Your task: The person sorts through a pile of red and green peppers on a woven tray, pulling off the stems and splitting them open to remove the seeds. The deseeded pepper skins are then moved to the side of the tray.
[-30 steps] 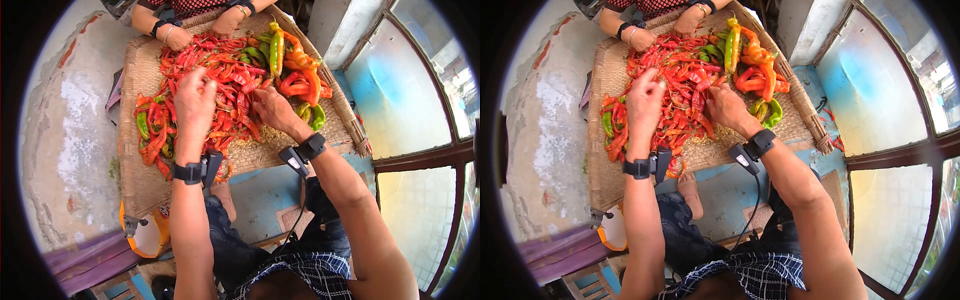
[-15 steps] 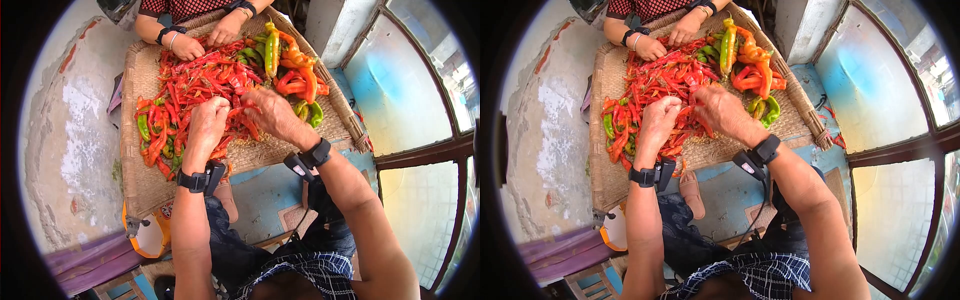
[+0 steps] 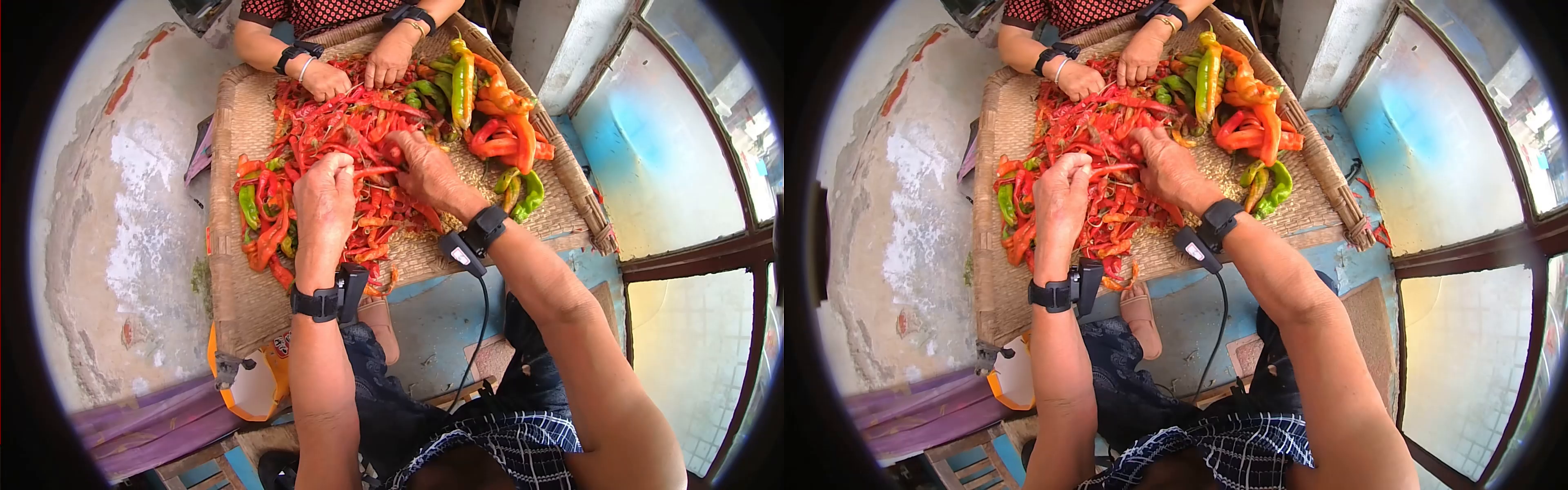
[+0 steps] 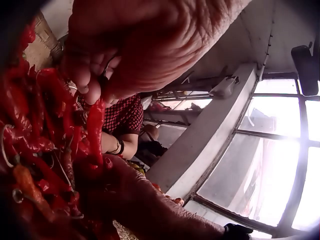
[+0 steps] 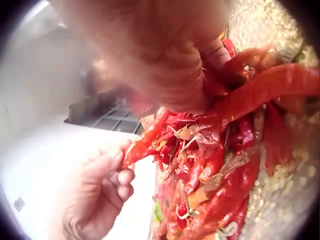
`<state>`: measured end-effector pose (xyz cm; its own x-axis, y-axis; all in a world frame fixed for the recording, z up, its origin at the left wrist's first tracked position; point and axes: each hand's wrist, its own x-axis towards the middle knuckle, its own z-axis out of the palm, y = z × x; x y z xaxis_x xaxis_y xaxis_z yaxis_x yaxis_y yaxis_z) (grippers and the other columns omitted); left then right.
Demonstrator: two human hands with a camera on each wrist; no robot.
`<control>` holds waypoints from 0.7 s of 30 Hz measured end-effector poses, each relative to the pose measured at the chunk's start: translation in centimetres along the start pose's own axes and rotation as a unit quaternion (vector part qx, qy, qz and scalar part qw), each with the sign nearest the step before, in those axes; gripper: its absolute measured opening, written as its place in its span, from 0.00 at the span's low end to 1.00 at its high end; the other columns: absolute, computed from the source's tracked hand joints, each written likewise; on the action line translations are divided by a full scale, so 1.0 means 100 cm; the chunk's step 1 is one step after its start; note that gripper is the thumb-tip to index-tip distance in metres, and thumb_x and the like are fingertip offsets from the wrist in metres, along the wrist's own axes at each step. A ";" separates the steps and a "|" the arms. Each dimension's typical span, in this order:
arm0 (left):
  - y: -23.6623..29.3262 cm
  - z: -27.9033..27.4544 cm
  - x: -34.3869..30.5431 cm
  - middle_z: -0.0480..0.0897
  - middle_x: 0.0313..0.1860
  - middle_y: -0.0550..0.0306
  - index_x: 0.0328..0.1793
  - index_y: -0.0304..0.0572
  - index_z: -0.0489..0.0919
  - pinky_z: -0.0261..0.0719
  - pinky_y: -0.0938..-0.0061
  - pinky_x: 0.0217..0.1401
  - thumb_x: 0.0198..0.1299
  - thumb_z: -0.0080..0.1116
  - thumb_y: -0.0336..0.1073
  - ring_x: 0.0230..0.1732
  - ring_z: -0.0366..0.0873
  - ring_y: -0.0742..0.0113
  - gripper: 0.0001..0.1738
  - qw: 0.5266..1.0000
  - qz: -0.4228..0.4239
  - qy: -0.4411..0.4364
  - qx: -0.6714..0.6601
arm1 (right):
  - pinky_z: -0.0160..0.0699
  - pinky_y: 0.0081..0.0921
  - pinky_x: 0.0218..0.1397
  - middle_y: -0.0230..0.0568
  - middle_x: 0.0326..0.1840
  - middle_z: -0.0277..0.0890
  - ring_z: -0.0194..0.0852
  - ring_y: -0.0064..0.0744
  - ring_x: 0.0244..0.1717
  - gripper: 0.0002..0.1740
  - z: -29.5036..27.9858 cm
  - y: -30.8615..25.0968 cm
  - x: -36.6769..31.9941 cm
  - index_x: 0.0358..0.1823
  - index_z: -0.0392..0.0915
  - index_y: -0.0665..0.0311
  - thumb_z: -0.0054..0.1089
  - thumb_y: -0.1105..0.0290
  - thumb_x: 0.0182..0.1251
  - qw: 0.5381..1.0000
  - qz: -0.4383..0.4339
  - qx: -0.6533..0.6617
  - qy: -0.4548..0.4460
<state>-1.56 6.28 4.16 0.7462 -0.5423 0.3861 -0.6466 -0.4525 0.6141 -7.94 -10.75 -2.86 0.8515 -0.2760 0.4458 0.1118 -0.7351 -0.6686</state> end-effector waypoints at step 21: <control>-0.007 0.012 0.043 0.83 0.46 0.46 0.58 0.34 0.77 0.79 0.72 0.48 0.63 0.57 0.35 0.44 0.82 0.63 0.19 0.951 0.171 0.232 0.111 | 0.78 0.39 0.44 0.47 0.38 0.76 0.78 0.53 0.40 0.19 -0.044 -0.010 -0.053 0.51 0.77 0.58 0.62 0.73 0.55 0.977 -0.086 0.008 -0.196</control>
<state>1.96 3.39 4.54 0.4423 -0.3380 0.8307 -0.8431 -0.4726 0.2567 -14.80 -11.31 -1.92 0.9498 0.1110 0.2924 0.2757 -0.7388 -0.6150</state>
